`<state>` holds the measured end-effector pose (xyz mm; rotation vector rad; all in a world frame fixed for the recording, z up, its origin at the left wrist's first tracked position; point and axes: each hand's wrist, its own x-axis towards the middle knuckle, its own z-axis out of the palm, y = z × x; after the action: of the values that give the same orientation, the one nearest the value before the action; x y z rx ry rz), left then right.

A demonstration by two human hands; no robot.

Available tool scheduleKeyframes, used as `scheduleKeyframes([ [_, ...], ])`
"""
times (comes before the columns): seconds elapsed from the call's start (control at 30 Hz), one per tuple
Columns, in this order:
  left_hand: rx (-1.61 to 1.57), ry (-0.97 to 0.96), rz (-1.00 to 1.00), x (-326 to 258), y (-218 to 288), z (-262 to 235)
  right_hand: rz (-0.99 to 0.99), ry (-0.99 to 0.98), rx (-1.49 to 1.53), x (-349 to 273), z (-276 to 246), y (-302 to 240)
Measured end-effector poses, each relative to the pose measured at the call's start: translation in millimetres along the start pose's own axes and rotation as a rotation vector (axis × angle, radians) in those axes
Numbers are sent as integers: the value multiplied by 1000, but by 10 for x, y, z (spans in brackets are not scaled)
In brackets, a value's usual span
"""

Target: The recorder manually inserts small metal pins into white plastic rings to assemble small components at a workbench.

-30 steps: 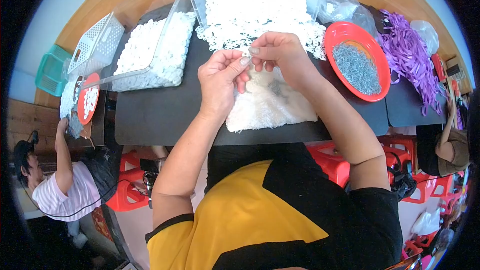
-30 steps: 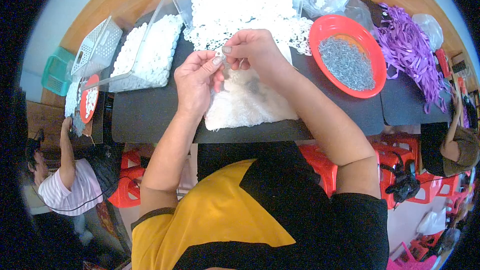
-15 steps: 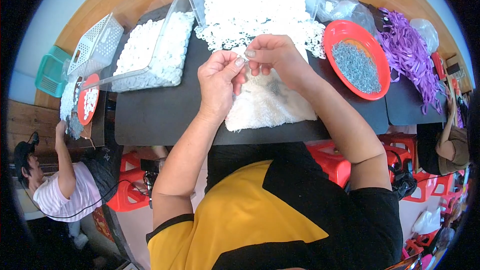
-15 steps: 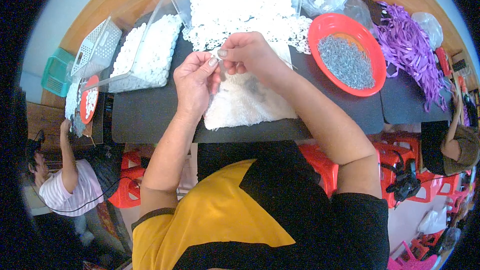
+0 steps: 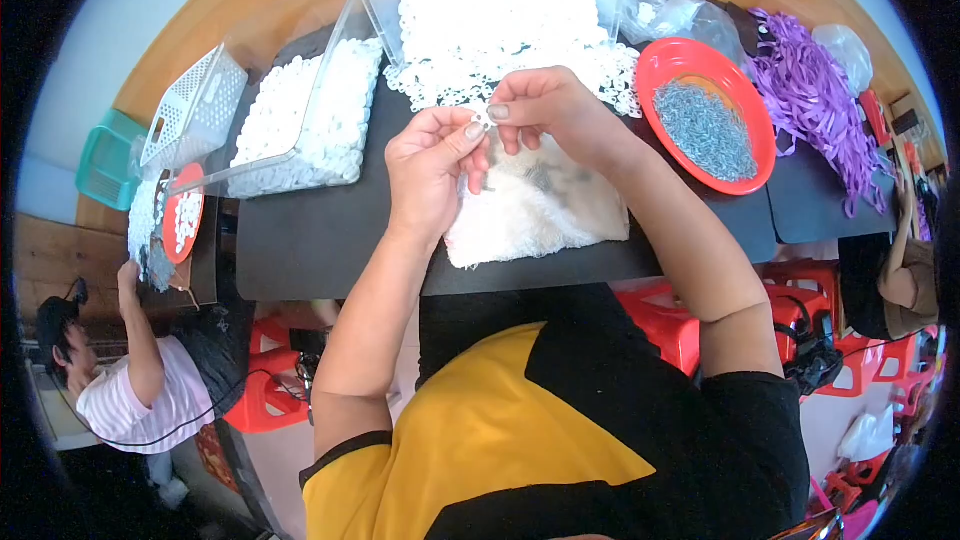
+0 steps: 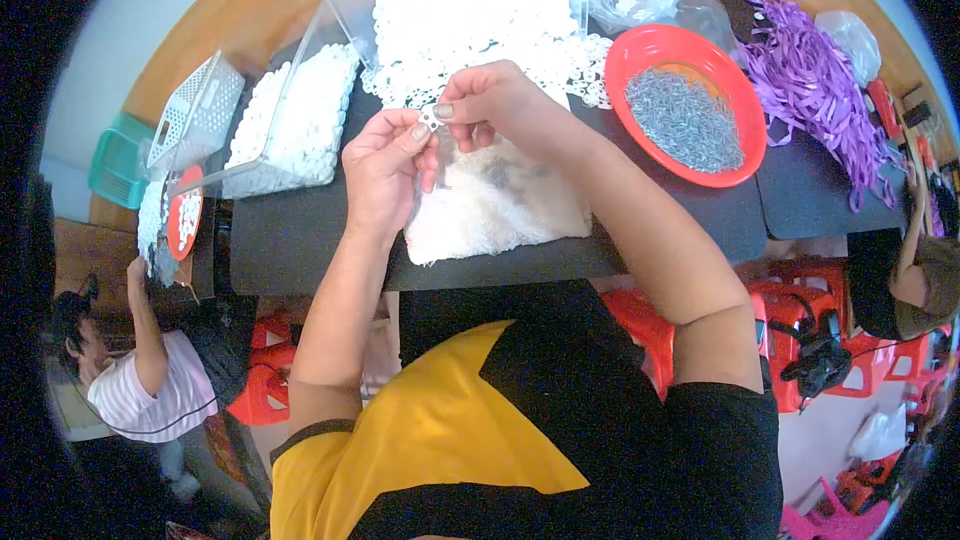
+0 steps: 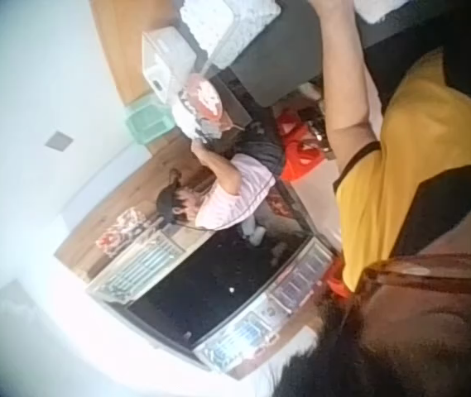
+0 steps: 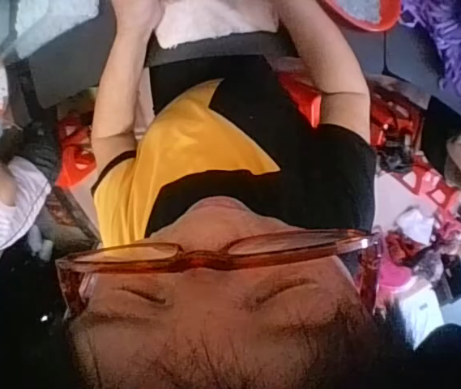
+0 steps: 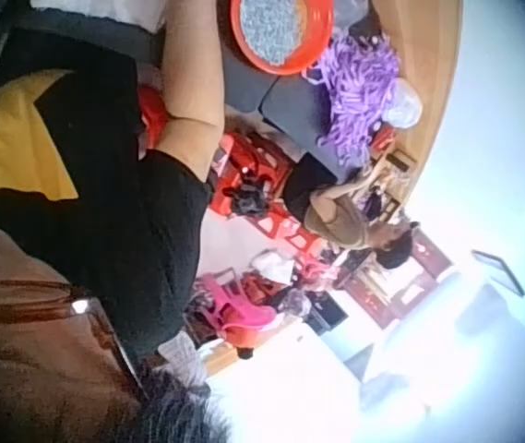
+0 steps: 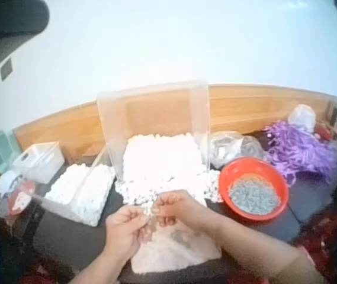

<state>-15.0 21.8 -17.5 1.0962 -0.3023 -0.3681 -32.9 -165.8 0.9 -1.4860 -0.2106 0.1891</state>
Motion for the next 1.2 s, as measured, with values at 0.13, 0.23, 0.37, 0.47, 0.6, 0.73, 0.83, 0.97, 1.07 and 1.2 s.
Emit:
scheduleKeyframes([
  [0.13,-21,-31,2,9,6,-20,17,-46,20,-17,-37,-46],
  [0.23,-38,-41,-4,-5,34,15,27,-53,3,-22,-49,-58],
  [0.37,-27,-81,29,-22,38,48,45,-70,-30,-25,-32,-59],
  [0.47,-3,-111,45,-15,34,27,45,-84,-39,-32,-26,-68],
  [0.6,5,-169,63,-22,49,-3,62,-111,0,-53,-14,-110],
  [0.73,17,-163,100,-20,48,5,94,-106,76,-49,16,-82],
  [0.83,14,-147,126,-33,58,38,76,-91,145,-37,35,-41],
  [0.97,5,-157,122,-43,60,23,71,-122,128,-43,30,-66],
  [1.07,8,-157,153,-39,50,-3,92,-118,158,-57,72,-75],
  [1.2,-16,-136,198,-92,61,35,85,-97,193,-87,163,-92],
])
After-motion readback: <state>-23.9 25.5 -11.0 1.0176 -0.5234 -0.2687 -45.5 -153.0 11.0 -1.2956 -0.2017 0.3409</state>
